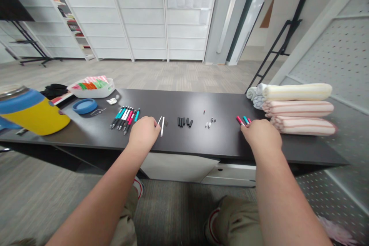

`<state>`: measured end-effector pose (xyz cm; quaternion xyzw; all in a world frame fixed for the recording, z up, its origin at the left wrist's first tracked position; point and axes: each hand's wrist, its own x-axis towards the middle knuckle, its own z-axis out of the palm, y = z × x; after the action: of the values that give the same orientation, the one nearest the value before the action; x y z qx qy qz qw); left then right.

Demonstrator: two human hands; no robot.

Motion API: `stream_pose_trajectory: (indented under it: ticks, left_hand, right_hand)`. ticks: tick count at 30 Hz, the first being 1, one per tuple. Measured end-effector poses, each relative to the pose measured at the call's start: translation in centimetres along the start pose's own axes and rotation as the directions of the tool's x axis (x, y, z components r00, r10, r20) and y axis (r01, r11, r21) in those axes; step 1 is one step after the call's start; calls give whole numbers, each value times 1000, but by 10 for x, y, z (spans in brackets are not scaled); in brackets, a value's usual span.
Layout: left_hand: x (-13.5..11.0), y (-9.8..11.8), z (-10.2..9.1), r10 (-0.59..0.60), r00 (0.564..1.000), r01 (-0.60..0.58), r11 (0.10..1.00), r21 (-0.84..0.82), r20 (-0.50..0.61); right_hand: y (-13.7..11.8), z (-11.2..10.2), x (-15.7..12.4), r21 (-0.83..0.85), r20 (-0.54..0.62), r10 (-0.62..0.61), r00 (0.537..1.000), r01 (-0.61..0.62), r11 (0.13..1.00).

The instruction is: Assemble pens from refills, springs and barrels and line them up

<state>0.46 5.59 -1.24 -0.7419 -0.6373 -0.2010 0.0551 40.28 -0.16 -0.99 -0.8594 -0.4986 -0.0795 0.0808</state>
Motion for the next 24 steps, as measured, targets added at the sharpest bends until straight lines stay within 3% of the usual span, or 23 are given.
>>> stream_pose_trajectory:
  ticks: [5,9,12,15,17,20,24]
  left_hand:
    - [-1,13,-3,-21,997,11,992,128,81]
    - [-3,16,-6,-53,994,39,989,141,93]
    - [-1,11,-9,-69,995,66,997,33,76]
    - [4,3,-11,-68,995,83,971,-226,72]
    - [6,0,-11,-79,992,117,889,-444,103]
    - [7,2,-10,-89,983,178,658,-732,159]
    - [2,11,-6,-49,985,173,373,-912,167]
  right_hand:
    - [-7,-7,-1,54,-130,14,991,-7,998]
    - [-22,-17,-10,289,-273,-29,961,111,951]
    - [-43,-21,-27,517,-303,-129,944,277,810]
    - [-69,-20,-50,705,-265,-256,930,368,607]
    - [-87,-18,-65,782,-225,-328,917,371,501]
    - [-110,-12,-80,845,-170,-414,894,348,407]
    - [-127,-3,-90,900,-115,-455,883,286,328]
